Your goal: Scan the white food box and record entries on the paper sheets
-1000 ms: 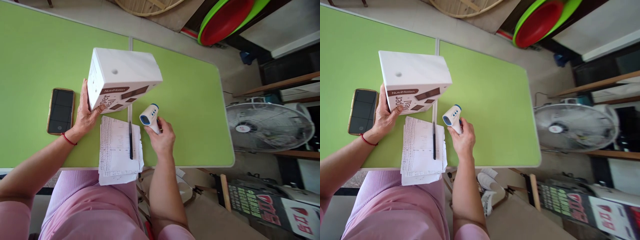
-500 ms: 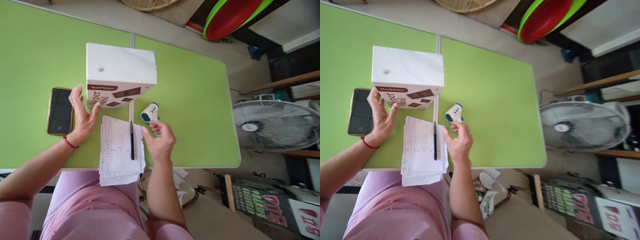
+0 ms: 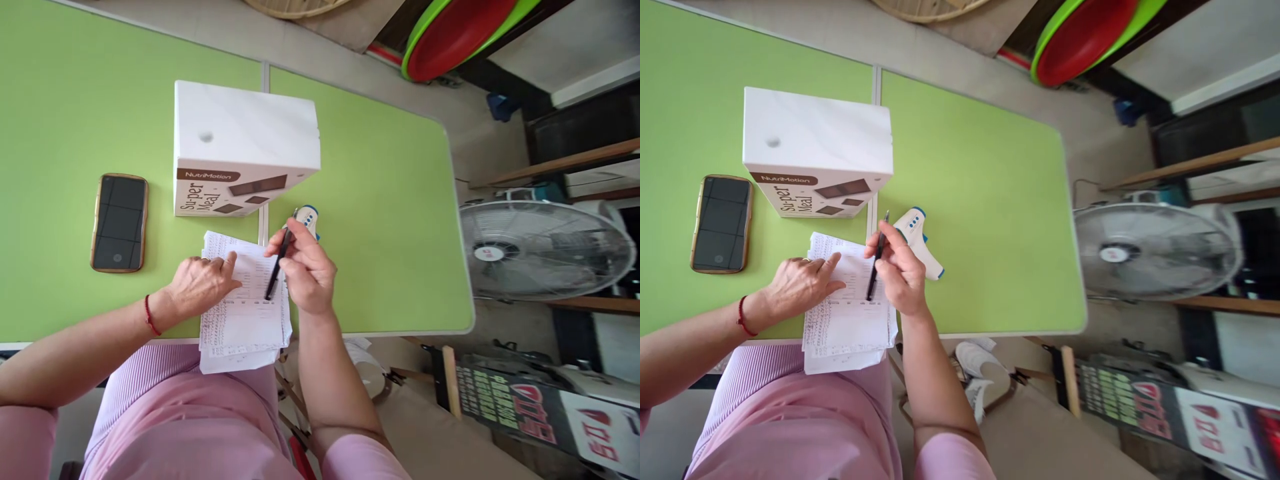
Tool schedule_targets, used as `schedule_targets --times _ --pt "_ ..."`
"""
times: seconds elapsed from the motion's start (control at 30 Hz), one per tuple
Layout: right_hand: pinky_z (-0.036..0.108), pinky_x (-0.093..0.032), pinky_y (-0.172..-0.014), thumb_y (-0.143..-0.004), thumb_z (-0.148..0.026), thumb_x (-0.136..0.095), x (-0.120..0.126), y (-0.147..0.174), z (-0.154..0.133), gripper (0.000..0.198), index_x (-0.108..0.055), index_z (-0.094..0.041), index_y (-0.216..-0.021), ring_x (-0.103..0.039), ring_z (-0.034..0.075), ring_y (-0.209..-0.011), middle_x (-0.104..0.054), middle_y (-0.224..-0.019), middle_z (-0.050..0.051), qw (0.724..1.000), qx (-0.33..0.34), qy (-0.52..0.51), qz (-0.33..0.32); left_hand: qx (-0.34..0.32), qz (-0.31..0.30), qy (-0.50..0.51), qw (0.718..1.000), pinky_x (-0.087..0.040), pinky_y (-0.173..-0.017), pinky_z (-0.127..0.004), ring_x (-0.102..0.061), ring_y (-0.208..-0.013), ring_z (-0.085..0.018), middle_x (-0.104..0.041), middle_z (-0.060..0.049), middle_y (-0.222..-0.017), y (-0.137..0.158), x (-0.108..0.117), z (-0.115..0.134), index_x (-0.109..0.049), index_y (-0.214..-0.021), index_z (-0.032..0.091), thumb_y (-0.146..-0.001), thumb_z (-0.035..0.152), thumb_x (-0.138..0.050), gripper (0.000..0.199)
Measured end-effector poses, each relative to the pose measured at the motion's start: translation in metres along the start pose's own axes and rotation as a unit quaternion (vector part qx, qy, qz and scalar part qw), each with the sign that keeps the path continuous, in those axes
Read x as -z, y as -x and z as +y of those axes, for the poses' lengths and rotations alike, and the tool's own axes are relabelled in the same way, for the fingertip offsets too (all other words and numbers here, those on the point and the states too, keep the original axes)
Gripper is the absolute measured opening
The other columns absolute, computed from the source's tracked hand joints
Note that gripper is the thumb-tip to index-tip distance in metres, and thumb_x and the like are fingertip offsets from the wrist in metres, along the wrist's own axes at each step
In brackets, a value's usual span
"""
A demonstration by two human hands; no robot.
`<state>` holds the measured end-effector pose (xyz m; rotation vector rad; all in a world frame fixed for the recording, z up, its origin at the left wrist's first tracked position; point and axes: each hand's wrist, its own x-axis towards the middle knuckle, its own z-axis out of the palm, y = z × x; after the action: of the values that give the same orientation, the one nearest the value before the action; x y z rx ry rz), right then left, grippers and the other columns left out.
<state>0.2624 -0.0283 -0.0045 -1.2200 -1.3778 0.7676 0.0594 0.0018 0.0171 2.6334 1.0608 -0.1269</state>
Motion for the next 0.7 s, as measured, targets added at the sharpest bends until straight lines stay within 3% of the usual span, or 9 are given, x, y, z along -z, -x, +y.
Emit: schedule_targets --times 0.07,0.2,0.3,0.4,0.5,0.6,0.7 --pt "0.037 -0.061 -0.089 -0.087 -0.028 -0.062 -0.007 0.0 0.005 0.058 -0.055 -0.038 -0.144 -0.067 0.015 -0.09 -0.065 -0.104 0.001 0.998 0.006 -0.057 -0.026 0.027 -0.039 0.018 0.999 -0.05 -0.053 -0.031 -0.077 -0.073 -0.03 -0.078 -0.014 -0.083 -0.002 0.007 0.002 -0.059 -0.131 0.01 -0.101 0.043 -0.063 0.045" --pt "0.048 -0.061 -0.097 -0.085 -0.047 -0.06 -0.015 0.006 0.014 0.067 -0.046 -0.035 -0.15 -0.067 0.021 -0.103 -0.064 -0.114 0.005 0.993 -0.052 -0.079 -0.074 0.033 -0.043 0.04 0.998 -0.055 -0.057 -0.034 -0.078 -0.077 -0.033 -0.078 -0.015 -0.084 -0.003 0.011 0.002 -0.06 -0.132 0.01 -0.098 0.04 -0.068 0.047" --pt "0.053 -0.06 -0.102 -0.083 -0.059 -0.06 -0.013 0.01 0.014 0.078 -0.038 -0.036 -0.154 -0.067 0.024 -0.113 -0.063 -0.125 0.007 0.985 -0.073 -0.099 -0.119 0.035 -0.034 0.044 0.998 -0.053 -0.054 -0.033 -0.078 -0.075 -0.032 -0.078 -0.015 -0.087 -0.003 0.007 0.002 -0.06 -0.132 0.01 -0.097 0.038 -0.067 0.045" --pt "0.05 -0.061 -0.1 -0.084 -0.06 -0.063 -0.014 0.012 0.011 0.078 -0.037 -0.036 -0.154 -0.068 0.023 -0.113 -0.064 -0.126 0.007 0.98 -0.047 -0.119 -0.154 0.035 -0.015 0.039 0.998 -0.048 -0.05 -0.03 -0.077 -0.071 -0.03 -0.078 -0.013 -0.084 -0.003 0.005 0.001 -0.058 -0.132 0.011 -0.096 0.038 -0.067 0.046" --pt "0.039 -0.063 -0.086 -0.089 -0.049 -0.067 -0.02 0.013 0.01 0.058 -0.049 -0.033 -0.142 -0.071 0.018 -0.093 -0.069 -0.105 0.003 0.995 -0.018 -0.065 -0.076 0.03 -0.02 0.028 0.999 -0.045 -0.049 -0.029 -0.076 -0.07 -0.028 -0.077 -0.011 -0.081 -0.002 0.005 0.001 -0.058 -0.13 0.012 -0.097 0.043 -0.065 0.046" --pt "0.031 -0.058 -0.066 -0.097 -0.044 -0.055 -0.025 0.015 0.009 0.026 -0.064 -0.025 -0.114 -0.063 0.014 -0.065 -0.063 -0.073 -0.003 0.998 -0.018 0.055 0.025 0.033 -0.02 0.033 0.999 -0.044 -0.05 -0.028 -0.076 -0.071 -0.029 -0.077 -0.012 -0.08 -0.001 0.006 0.0 -0.06 -0.126 0.013 -0.097 0.044 -0.066 0.043" --pt "0.033 -0.058 -0.067 -0.1 -0.043 -0.043 -0.027 0.014 0.007 0.034 -0.07 -0.023 -0.103 -0.065 0.015 -0.066 -0.068 -0.075 0.001 0.988 -0.018 0.153 0.027 0.039 -0.009 0.042 0.998 -0.046 -0.05 -0.029 -0.076 -0.069 -0.029 -0.077 -0.013 -0.08 -0.001 0.005 0.0 -0.061 -0.126 0.012 -0.095 0.042 -0.069 0.044"
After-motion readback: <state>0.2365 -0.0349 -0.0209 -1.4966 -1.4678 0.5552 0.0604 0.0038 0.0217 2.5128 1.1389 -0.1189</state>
